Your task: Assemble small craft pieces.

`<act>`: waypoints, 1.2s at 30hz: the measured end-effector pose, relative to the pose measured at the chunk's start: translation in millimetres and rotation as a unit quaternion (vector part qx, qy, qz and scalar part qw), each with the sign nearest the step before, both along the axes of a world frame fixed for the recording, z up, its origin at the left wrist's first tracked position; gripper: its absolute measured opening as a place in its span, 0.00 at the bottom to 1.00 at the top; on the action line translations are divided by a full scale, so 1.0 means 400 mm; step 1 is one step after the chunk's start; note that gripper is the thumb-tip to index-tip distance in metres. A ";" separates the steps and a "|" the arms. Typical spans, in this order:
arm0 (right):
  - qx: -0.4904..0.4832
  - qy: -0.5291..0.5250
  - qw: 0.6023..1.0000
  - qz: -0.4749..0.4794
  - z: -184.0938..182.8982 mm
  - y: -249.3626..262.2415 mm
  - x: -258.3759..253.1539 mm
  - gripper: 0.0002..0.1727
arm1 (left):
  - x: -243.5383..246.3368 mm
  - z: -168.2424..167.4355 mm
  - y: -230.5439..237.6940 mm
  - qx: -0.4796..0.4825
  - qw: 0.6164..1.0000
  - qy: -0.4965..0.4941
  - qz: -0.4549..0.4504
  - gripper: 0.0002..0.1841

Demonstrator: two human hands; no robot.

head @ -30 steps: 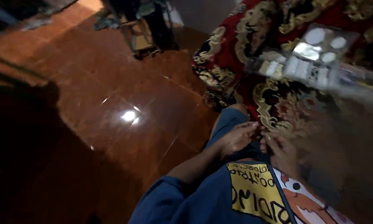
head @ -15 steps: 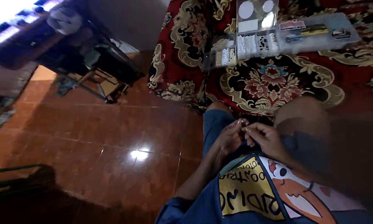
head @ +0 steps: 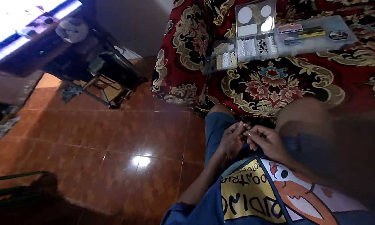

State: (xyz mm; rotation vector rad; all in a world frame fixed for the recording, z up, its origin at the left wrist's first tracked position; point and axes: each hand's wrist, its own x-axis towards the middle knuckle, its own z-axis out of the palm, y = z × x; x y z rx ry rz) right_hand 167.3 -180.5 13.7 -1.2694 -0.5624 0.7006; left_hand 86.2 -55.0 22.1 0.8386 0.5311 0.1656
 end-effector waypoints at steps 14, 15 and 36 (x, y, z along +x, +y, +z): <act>-0.012 0.003 1.000 0.005 0.006 0.012 -0.002 0.09 | -0.002 -0.008 0.009 0.075 0.997 -0.025 0.008 0.14; -0.012 0.001 1.000 0.007 0.005 0.012 -0.001 0.09 | -0.001 -0.008 0.010 0.082 0.996 -0.025 0.009 0.14; -0.005 0.036 0.999 0.008 0.000 0.013 0.007 0.10 | 0.001 -0.026 0.022 0.165 0.985 -0.055 0.007 0.12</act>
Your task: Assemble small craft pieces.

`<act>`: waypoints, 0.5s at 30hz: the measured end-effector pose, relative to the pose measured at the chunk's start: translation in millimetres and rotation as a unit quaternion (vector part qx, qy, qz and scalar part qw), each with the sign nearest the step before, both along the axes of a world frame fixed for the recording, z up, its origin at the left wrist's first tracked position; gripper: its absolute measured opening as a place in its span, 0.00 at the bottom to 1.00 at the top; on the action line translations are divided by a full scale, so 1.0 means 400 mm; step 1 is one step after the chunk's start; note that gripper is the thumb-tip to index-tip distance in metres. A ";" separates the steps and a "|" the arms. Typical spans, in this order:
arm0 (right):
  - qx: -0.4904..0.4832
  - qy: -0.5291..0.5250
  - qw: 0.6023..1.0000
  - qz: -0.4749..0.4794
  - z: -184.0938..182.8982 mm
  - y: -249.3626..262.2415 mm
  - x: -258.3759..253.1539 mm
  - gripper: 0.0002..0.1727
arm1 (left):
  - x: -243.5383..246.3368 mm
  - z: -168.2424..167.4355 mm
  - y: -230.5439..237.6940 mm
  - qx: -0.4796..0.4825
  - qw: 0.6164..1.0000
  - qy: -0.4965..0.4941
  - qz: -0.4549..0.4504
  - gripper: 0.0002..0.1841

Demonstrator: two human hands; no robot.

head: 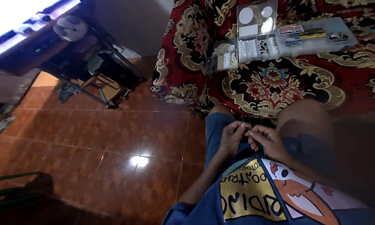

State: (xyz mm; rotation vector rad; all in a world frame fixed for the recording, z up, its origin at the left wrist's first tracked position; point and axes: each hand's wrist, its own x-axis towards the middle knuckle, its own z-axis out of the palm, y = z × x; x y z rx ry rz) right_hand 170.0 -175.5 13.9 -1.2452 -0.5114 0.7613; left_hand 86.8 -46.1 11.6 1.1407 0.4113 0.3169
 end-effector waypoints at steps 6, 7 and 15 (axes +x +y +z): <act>0.008 0.007 1.000 0.001 -0.004 0.003 0.002 0.10 | -0.002 -0.006 0.015 0.035 0.999 -0.013 -0.012 0.09; 0.008 0.011 1.000 -0.001 -0.004 0.004 0.001 0.10 | -0.002 -0.006 0.017 0.042 0.999 -0.018 -0.014 0.09; -0.010 0.013 1.000 -0.002 -0.004 0.007 0.006 0.08 | 0.002 0.000 0.031 0.092 0.995 -0.027 -0.023 0.10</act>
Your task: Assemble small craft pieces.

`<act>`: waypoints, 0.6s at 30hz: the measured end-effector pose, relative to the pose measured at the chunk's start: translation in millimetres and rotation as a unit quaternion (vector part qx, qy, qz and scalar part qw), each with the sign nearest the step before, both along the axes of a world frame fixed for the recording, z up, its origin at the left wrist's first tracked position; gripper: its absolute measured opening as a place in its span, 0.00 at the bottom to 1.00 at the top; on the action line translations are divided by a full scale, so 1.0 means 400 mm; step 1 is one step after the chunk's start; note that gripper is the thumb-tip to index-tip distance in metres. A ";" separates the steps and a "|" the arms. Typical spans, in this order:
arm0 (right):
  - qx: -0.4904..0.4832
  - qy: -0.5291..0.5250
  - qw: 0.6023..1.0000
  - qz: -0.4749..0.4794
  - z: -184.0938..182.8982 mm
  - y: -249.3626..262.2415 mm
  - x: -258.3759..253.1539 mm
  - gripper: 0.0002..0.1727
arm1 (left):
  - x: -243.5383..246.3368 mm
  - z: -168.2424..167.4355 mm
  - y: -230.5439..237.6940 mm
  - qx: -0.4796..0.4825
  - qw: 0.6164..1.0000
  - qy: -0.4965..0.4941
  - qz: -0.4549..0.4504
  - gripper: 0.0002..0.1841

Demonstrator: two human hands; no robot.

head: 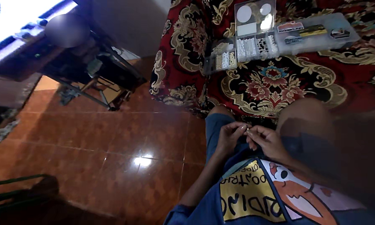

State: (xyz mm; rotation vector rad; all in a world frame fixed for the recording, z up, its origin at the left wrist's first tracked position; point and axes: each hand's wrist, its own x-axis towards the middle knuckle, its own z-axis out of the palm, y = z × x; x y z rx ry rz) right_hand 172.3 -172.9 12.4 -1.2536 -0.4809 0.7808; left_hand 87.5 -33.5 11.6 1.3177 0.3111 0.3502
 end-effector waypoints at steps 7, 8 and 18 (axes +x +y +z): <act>0.000 -0.005 1.000 -0.013 -0.005 0.001 0.003 0.08 | 0.007 0.005 0.003 0.039 0.999 -0.014 -0.007 0.09; 0.001 -0.004 1.000 -0.014 -0.006 0.001 0.004 0.07 | 0.009 0.006 0.004 0.041 0.999 -0.018 -0.008 0.09; 0.021 0.013 1.000 -0.008 -0.001 0.001 0.006 0.08 | 0.019 0.019 0.002 0.041 0.999 -0.033 0.008 0.06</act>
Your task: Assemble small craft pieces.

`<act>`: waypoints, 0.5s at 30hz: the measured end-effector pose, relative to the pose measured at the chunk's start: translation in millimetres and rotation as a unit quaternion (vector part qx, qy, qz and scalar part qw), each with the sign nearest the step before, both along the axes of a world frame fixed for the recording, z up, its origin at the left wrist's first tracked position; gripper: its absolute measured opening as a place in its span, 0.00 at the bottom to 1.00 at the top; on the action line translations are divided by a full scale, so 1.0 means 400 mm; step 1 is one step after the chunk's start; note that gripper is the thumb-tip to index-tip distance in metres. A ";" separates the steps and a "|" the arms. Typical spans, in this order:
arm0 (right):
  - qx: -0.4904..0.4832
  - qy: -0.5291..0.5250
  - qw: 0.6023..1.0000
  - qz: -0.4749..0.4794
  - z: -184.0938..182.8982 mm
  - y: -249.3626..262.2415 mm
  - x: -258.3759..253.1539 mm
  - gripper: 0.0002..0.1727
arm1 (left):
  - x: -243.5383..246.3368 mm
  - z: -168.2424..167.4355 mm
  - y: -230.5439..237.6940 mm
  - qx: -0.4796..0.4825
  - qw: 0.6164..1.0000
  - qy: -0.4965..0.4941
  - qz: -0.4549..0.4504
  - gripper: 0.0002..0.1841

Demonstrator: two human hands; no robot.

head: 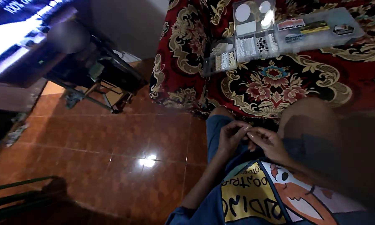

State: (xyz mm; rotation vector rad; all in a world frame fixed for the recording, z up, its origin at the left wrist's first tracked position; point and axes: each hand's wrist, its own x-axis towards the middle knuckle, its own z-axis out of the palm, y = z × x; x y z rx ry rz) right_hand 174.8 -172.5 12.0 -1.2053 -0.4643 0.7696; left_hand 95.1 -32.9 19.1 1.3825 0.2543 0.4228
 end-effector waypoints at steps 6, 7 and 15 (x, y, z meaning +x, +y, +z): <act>0.027 -0.004 1.000 -0.016 -0.012 0.002 0.004 0.07 | 0.009 0.004 -0.002 -0.011 1.000 -0.005 -0.004 0.06; 0.028 -0.006 0.999 -0.020 -0.014 0.003 0.006 0.07 | 0.012 0.003 -0.002 -0.014 1.000 -0.005 -0.004 0.06; 0.022 -0.023 0.998 -0.052 -0.015 0.009 0.022 0.08 | 0.103 0.021 0.092 0.080 0.996 0.043 -0.001 0.08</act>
